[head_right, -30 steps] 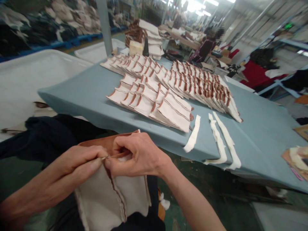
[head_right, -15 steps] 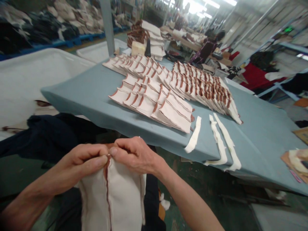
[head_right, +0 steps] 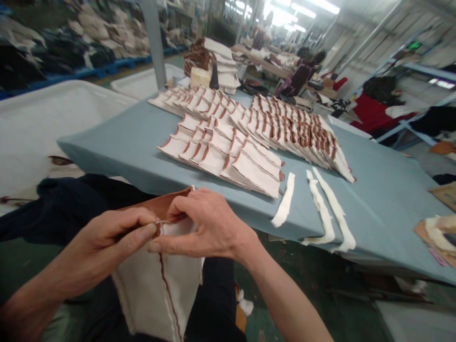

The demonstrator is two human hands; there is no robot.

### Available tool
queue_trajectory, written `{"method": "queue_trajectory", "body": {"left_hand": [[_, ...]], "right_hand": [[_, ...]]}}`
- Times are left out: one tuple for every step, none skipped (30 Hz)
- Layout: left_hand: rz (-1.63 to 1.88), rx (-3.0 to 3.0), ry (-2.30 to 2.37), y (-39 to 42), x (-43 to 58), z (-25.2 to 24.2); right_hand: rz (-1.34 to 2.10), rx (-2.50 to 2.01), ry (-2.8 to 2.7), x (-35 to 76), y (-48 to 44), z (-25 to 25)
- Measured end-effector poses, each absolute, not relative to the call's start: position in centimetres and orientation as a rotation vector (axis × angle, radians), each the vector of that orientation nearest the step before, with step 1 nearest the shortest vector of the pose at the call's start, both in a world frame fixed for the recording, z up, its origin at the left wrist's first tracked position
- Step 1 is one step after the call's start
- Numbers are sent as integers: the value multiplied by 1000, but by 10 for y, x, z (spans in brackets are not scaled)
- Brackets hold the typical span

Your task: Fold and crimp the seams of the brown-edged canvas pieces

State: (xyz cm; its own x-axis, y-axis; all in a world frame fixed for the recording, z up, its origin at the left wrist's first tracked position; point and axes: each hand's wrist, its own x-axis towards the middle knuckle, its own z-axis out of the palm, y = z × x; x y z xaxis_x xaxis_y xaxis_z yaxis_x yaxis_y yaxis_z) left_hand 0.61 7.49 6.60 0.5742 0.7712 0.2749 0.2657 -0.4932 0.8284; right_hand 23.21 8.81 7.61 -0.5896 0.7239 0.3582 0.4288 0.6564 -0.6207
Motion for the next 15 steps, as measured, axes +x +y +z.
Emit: {"method": "queue_trajectory", "body": {"left_hand": [[852, 2044, 819, 74, 6, 65], [869, 2048, 811, 73, 7, 63], [882, 2051, 805, 72, 7, 62], [890, 2055, 805, 71, 8, 62], [886, 2063, 814, 70, 8, 61], [876, 2077, 824, 69, 8, 61], [863, 2095, 832, 69, 8, 60], [848, 2118, 832, 69, 7, 60], [833, 2143, 821, 69, 7, 60], [818, 2169, 806, 69, 6, 60], [809, 2198, 790, 69, 5, 59], [804, 2234, 772, 70, 4, 58], [803, 2277, 751, 70, 3, 57], [808, 2325, 722, 70, 1, 56], [821, 2378, 705, 70, 0, 54]], "right_hand": [[654, -899, -2290, 234, 88, 77], [674, -908, -2313, 235, 87, 78], [703, -915, -2339, 236, 86, 79], [740, -916, -2362, 237, 85, 79], [785, -915, -2378, 238, 84, 80], [837, -910, -2385, 238, 83, 81], [890, -902, -2381, 238, 82, 82], [936, -897, -2368, 238, 81, 82], [981, -897, -2352, 237, 81, 82], [1033, -900, -2335, 237, 81, 81], [1099, -903, -2312, 237, 81, 80], [1177, -909, -2276, 237, 82, 79], [1268, -914, -2228, 236, 82, 78], [1366, -916, -2163, 235, 82, 76], [1470, -913, -2082, 235, 81, 75]]}}
